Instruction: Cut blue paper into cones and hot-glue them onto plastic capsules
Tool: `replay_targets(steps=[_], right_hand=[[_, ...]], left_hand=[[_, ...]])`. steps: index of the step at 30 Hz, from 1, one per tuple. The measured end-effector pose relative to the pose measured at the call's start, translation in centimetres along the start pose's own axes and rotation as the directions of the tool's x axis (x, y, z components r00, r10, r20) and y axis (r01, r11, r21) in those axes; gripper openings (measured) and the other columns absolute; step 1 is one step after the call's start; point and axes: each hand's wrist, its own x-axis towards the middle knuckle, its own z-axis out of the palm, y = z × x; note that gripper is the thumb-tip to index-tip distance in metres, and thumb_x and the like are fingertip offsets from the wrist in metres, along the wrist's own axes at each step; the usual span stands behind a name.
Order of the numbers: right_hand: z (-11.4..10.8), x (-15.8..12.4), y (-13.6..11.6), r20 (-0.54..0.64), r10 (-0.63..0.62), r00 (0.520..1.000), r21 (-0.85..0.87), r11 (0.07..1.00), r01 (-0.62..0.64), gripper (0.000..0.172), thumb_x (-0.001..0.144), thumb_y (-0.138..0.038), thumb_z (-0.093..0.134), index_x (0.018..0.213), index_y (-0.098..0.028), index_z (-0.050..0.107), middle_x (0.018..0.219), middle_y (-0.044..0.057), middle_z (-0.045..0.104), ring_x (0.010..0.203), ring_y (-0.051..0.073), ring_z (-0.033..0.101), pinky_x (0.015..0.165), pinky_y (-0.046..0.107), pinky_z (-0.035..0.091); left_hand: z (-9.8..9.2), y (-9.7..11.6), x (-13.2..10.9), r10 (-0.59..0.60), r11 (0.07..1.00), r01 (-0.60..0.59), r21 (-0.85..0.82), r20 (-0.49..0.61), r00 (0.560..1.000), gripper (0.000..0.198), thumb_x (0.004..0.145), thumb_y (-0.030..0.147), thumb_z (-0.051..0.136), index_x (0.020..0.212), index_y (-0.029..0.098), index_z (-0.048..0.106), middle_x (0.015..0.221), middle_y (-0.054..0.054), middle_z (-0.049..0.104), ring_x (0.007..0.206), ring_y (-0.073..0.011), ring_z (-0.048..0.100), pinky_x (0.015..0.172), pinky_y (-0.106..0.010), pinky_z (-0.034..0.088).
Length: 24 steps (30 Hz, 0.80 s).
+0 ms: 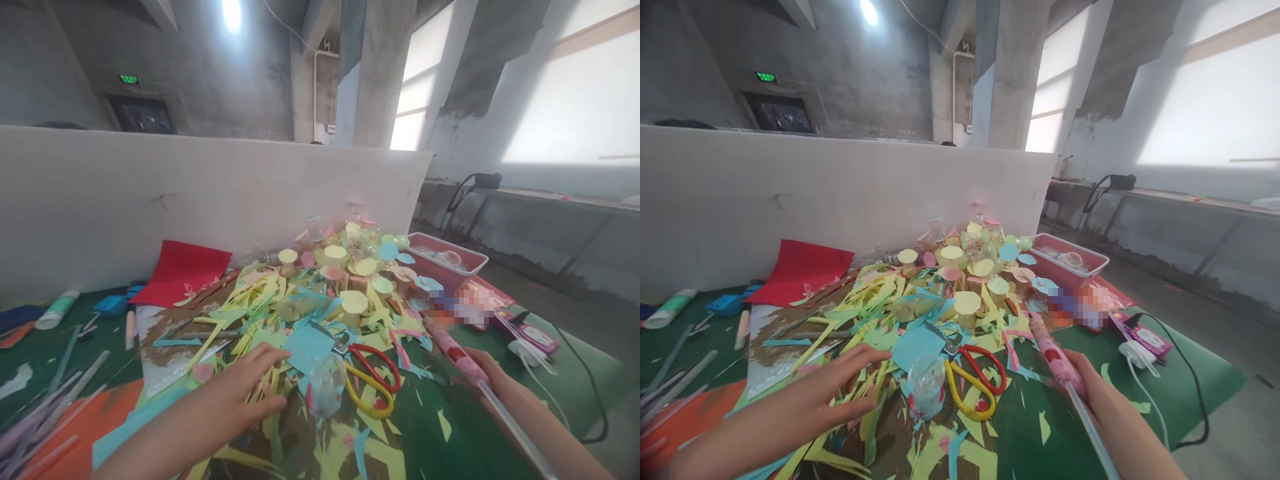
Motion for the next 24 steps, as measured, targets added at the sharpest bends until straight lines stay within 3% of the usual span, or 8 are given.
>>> replay_targets(steps=[1, 4, 6, 8, 11, 14, 17, 24], right_hand=[[-0.1, 0.1, 0.5, 0.094, -0.018, 0.995, 0.006, 1.0, 0.017, 0.036, 0.077, -0.05, 0.054, 0.106, -0.03, 0.062, 0.088, 0.009, 0.077, 0.07, 0.027, 0.072, 0.06, 0.032, 0.056], [0.5, 0.6, 2.9, 0.1, -0.015, 0.995, -0.071, 0.997, 0.023, 0.044, 0.08, -0.055, 0.043, 0.107, -0.023, 0.056, 0.091, 0.012, 0.076, 0.078, 0.03, 0.073, 0.065, 0.038, 0.057], [1.7, 0.9, 5.1, 0.029, -0.07, 0.997, -0.119, 0.99, 0.073, 0.045, 0.082, -0.053, 0.041, 0.108, -0.02, 0.056, 0.102, 0.016, 0.074, 0.09, 0.031, 0.072, 0.072, 0.039, 0.058], [3.1, 1.3, 7.1, -0.047, -0.167, 0.985, -0.194, 0.969, 0.155, 0.044, 0.085, -0.048, 0.039, 0.11, -0.016, 0.055, 0.103, 0.019, 0.073, 0.093, 0.032, 0.071, 0.073, 0.04, 0.058], [4.8, 1.7, 8.9, -0.097, -0.307, 0.947, -0.322, 0.91, 0.263, 0.039, 0.089, -0.041, 0.037, 0.112, -0.015, 0.054, 0.102, 0.018, 0.072, 0.088, 0.031, 0.071, 0.075, 0.041, 0.056], [5.5, 1.9, 9.0, -0.136, -0.416, 0.899, -0.458, 0.831, 0.316, 0.036, 0.093, -0.04, 0.033, 0.111, -0.016, 0.054, 0.102, 0.016, 0.071, 0.083, 0.031, 0.071, 0.073, 0.042, 0.054], [5.6, 1.8, 8.0, -0.115, -0.45, 0.886, -0.571, 0.76, 0.312, 0.034, 0.096, -0.036, 0.03, 0.111, -0.017, 0.053, 0.094, 0.014, 0.07, 0.079, 0.031, 0.068, 0.069, 0.042, 0.051], [5.4, 1.2, 5.7, -0.128, -0.452, 0.883, -0.671, 0.695, 0.258, 0.027, 0.095, -0.027, 0.034, 0.109, -0.017, 0.055, 0.085, 0.012, 0.066, 0.079, 0.03, 0.061, 0.068, 0.041, 0.046]], left_hand=[[-0.8, -0.3, -0.2, -0.001, 1.0, 0.001, 0.001, -0.023, 1.0, 0.046, 0.081, 0.054, 0.056, 0.124, 0.041, 0.058, 0.134, 0.0, 0.058, 0.102, -0.0252, 0.065, 0.09, -0.035, 0.049], [-1.5, -1.5, -0.4, -0.033, 0.999, 0.029, -0.032, -0.12, 0.992, 0.04, 0.079, 0.054, 0.056, 0.115, 0.038, 0.065, 0.124, -0.001, 0.064, 0.099, -0.026, 0.065, 0.079, -0.032, 0.052], [-0.7, -2.1, 0.1, -0.042, 0.999, 0.041, -0.005, -0.201, 0.979, 0.034, 0.079, 0.049, 0.056, 0.106, 0.033, 0.069, 0.117, -0.004, 0.068, 0.112, -0.03, 0.058, 0.086, -0.036, 0.049], [0.6, -2.3, 1.2, -0.02, 0.999, 0.027, 0.029, -0.239, 0.971, 0.033, 0.082, 0.045, 0.052, 0.105, 0.029, 0.068, 0.114, -0.005, 0.068, 0.113, -0.0298, 0.055, 0.088, -0.038, 0.048], [2.6, -1.8, 3.5, -0.01, 0.997, 0.026, 0.067, -0.231, 0.973, 0.036, 0.085, 0.043, 0.048, 0.11, 0.024, 0.064, 0.116, -0.007, 0.066, 0.113, -0.0294, 0.053, 0.091, -0.039, 0.045], [4.0, -1.1, 5.8, -0.033, 0.989, 0.068, 0.135, -0.246, 0.969, 0.046, 0.083, 0.044, 0.05, 0.12, 0.018, 0.06, 0.124, -0.012, 0.062, 0.119, -0.034, 0.049, 0.098, -0.045, 0.038], [4.9, -0.9, 7.4, -0.056, 0.988, 0.097, 0.116, -0.317, 0.947, 0.042, 0.075, 0.04, 0.057, 0.109, 0.016, 0.063, 0.118, -0.015, 0.064, 0.118, -0.0364, 0.05, 0.099, -0.046, 0.036], [4.8, -1.2, 7.5, -0.132, 0.991, 0.118, -0.059, -0.387, 0.913, 0.021, 0.075, 0.028, 0.047, 0.088, 0.02, 0.062, 0.077, -0.004, 0.067, 0.08, -0.0238, 0.064, 0.076, -0.033, 0.049]])
